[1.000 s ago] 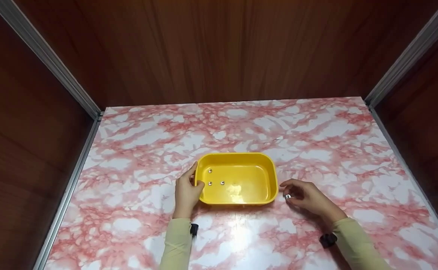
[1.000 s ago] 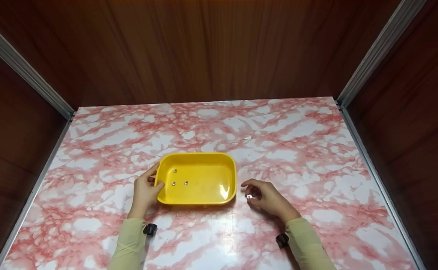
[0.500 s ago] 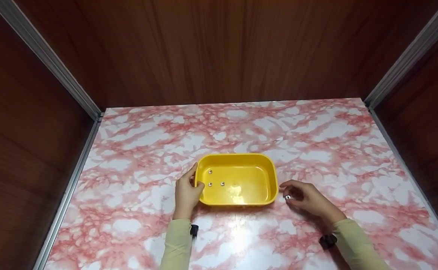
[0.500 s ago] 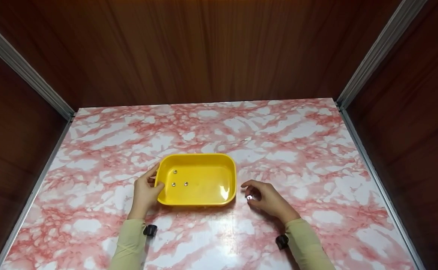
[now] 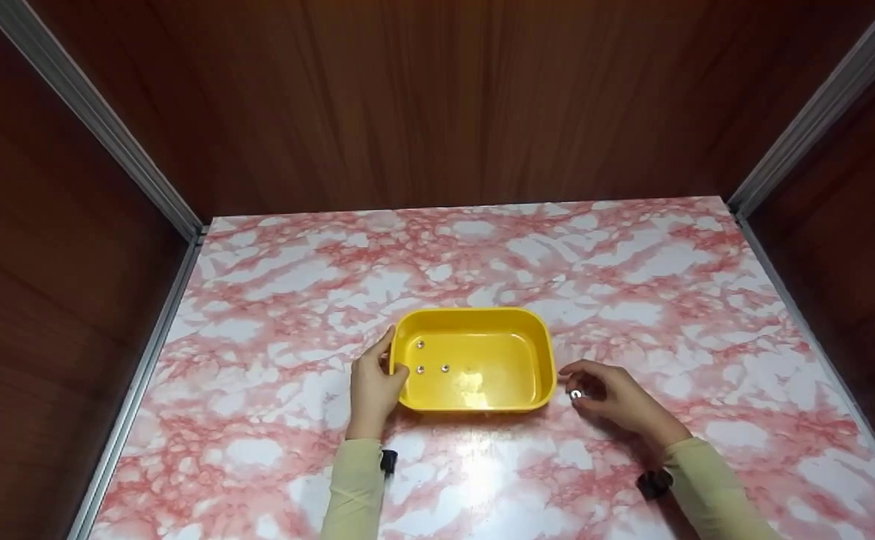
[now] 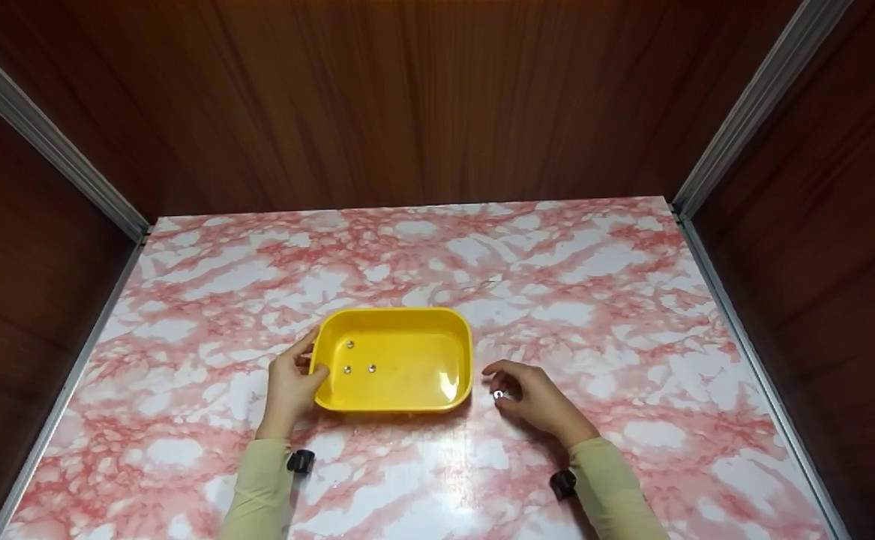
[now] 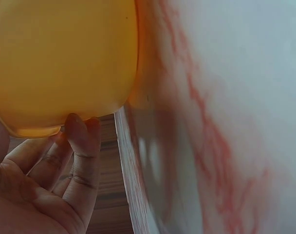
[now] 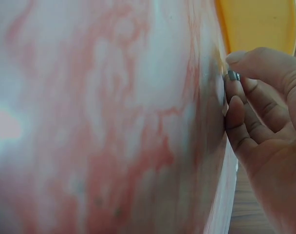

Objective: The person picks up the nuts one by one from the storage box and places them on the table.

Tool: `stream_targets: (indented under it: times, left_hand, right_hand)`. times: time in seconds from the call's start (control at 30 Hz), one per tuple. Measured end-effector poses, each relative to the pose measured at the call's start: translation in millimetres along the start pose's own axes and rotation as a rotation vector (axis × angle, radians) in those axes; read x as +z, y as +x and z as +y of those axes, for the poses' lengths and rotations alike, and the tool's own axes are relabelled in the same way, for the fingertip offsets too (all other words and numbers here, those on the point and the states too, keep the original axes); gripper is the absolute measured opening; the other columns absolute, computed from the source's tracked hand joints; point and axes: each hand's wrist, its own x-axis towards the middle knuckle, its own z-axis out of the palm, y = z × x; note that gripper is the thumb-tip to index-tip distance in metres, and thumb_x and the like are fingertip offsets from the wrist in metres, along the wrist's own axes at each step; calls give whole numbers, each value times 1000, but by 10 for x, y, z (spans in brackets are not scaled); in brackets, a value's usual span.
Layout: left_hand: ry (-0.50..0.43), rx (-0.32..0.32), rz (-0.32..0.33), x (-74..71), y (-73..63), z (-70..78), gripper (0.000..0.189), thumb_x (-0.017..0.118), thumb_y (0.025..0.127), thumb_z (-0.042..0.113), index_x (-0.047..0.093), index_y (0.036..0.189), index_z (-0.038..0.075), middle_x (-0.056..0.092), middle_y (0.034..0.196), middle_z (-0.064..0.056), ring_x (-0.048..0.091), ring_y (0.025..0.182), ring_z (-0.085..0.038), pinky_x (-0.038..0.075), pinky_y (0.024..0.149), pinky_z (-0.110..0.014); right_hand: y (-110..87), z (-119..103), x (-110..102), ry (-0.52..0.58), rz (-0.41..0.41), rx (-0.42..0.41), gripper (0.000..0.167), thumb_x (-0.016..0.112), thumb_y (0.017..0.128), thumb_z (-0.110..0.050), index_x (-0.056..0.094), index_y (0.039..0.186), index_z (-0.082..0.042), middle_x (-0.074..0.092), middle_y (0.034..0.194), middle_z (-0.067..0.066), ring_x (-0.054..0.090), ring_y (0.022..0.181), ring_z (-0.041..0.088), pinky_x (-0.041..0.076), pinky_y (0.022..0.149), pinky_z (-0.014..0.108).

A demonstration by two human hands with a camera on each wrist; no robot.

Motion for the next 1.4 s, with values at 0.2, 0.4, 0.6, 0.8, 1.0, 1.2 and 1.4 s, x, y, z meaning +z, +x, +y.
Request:
stream_targets:
  times: [0.2,0.4,0.6,0.8,1.0,1.2,1.4]
  left_hand:
    - [-2,-6,1,1,-7,14,65,65,70,-8,58,133,7,67,88,-12,57,67,-16,50,54,-27]
    - [-17,-2,-1,7,-5,14,66,64,69,-9,57,133,6,68,91,-13,59,67,-17,51,54,-27]
    - [-19,-13,-2,9,2,6,65,65,70,-9,57,133,6,69,94,-15,61,66,-16,53,57,-28]
    - [-7,-1,-1,2,-5,8,65,65,70,-9,58,132,5,68,88,-15,59,67,-16,50,54,-27]
    - [6,-12,-5,7,4,6,66,65,70,-7,57,133,8,68,91,-11,57,70,-16,49,54,-26]
    - [9,-18,-10,7,4,10,66,65,71,-8,57,134,8,68,98,-10,58,71,-16,50,55,-27]
    - [-14,-10,-18,4,2,10,66,65,70,-9,56,134,6,67,95,-15,58,69,-17,50,54,-27]
  right_hand:
    - [5,9,3,-9,-2,10,40,72,81,-1,62,119,-9,66,95,1,60,88,17,49,81,26]
    - [15,8,7,-18,4,10,40,72,81,0,62,119,-8,66,95,1,60,88,17,49,81,25]
    - [12,2,9,0,6,28,40,71,81,0,61,119,-8,66,96,2,60,89,19,49,82,25]
    - [5,-10,11,25,4,35,40,71,82,0,61,120,-8,66,99,5,60,90,22,50,80,28]
    - [-1,-17,2,31,-2,58,39,71,83,-2,61,120,-9,66,100,5,60,91,23,50,81,29]
    - [-12,-42,-2,32,-12,85,41,72,83,-3,60,122,-9,66,102,6,60,93,24,51,81,32]
    - [-28,-213,-28,51,-17,83,43,69,83,3,56,124,2,64,109,17,59,98,36,49,85,46]
